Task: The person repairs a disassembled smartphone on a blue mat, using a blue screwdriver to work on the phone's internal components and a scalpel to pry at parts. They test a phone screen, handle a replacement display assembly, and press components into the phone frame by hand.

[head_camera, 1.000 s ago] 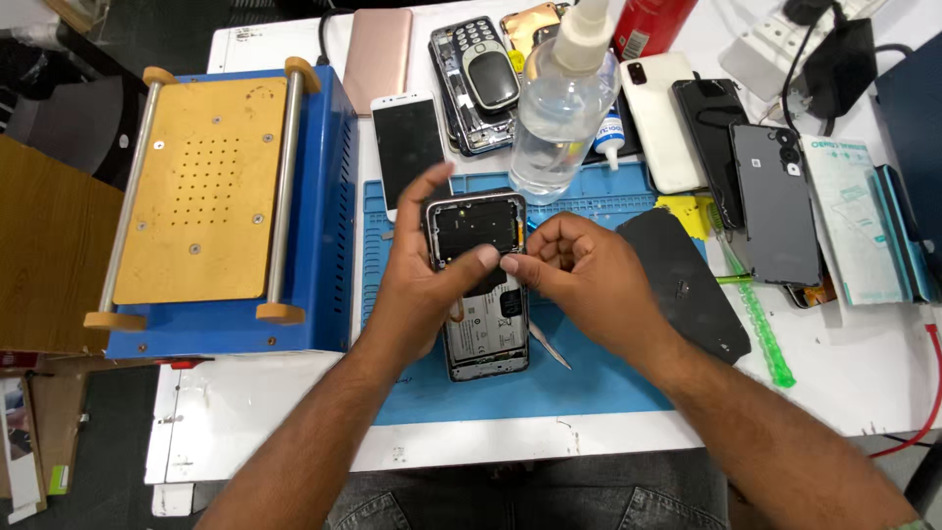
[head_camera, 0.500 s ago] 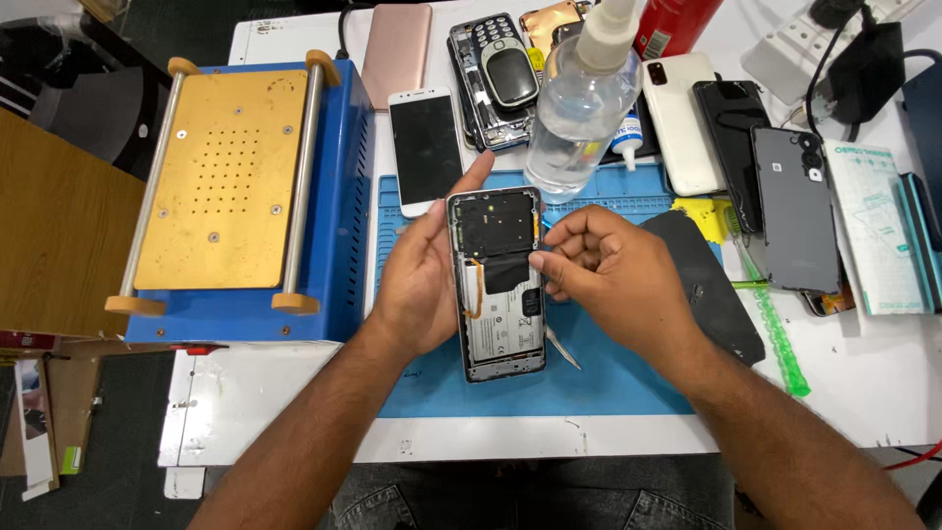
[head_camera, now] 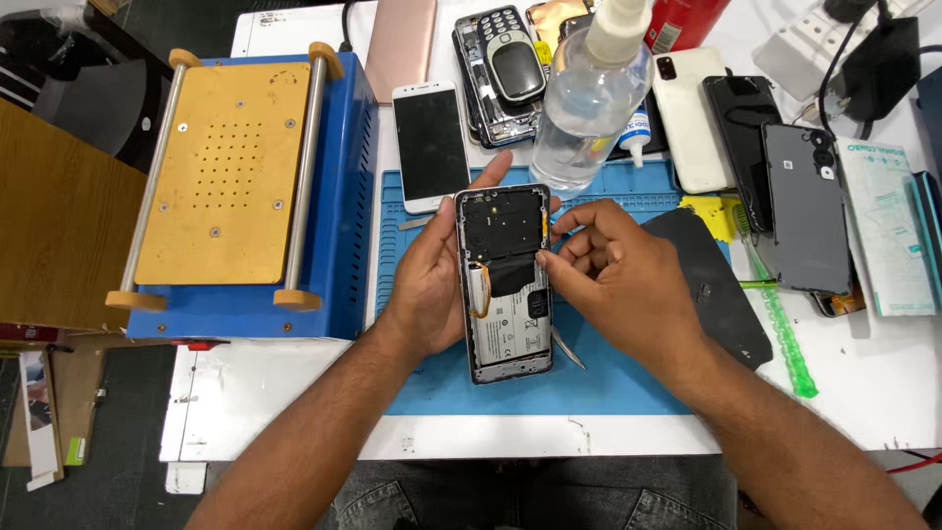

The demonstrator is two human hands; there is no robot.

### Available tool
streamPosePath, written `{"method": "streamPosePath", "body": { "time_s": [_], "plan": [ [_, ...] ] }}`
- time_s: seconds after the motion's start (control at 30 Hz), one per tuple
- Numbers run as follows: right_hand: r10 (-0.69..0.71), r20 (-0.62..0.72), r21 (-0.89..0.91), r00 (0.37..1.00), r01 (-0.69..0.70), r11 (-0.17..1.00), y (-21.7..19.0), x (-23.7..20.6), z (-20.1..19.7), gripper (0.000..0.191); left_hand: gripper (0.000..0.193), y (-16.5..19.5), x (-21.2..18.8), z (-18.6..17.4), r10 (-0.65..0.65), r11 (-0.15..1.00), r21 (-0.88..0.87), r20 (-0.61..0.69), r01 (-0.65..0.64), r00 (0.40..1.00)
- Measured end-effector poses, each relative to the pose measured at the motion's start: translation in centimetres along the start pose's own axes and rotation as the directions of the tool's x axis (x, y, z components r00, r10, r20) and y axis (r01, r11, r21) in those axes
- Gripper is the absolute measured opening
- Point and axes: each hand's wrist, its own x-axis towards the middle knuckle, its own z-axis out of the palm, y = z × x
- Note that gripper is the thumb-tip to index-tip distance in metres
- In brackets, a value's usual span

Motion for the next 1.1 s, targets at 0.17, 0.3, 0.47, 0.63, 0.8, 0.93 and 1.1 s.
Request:
{"method": "streamPosePath", "body": {
  "time_s": [0.17,0.3,0.47,0.63,0.8,0.93,1.1],
  "plan": [
    [-0.146,-0.037,-0.185,0.989,0.137,0.973,0.0,-0.1,0.0,0.036,0.065,-0.3,-0.1,-0.7,-0.007,1.0,-0.028,0.003,0.007,1.0],
    [-0.591,0.013,-0.407,0.806,0.544,0.733,0.0,0.4,-0.4,0.039,0.063,-0.6,-0.2,-1.2,0.021,0.978,-0.206,0.101,0.0,0.995],
    [-0.777,0.207,-0.445,0.595,0.764,0.467,0.1,1.7,-0.7,0.029,0.064,-0.9,-0.3,-1.0,-0.022,0.99,-0.139,0.046,0.028,0.999],
    [-0.784,0.261,-0.43,0.563,0.795,0.427,-0.2,2.3,-0.5,0.028,0.066,-0.7,-0.3,-0.7,-0.052,0.987,-0.155,-0.003,0.051,0.999],
    [-0.736,0.357,-0.391,0.575,0.808,0.441,-0.8,2.3,-1.0,0.043,0.065,-0.4,-0.6,-0.9,-0.021,0.989,-0.142,0.049,0.028,0.999],
    [-0.724,0.379,-0.403,0.576,0.807,0.432,-0.9,2.3,-0.8,0.042,0.065,-0.3,-0.5,-1.3,-0.031,0.996,-0.08,-0.006,0.03,0.999],
    [-0.755,0.331,-0.462,0.566,0.795,0.393,-0.6,2.3,-0.5,0.03,0.064,-0.5,-0.5,-1.5,-0.046,0.985,-0.162,0.051,0.054,0.998]
  ]
}}
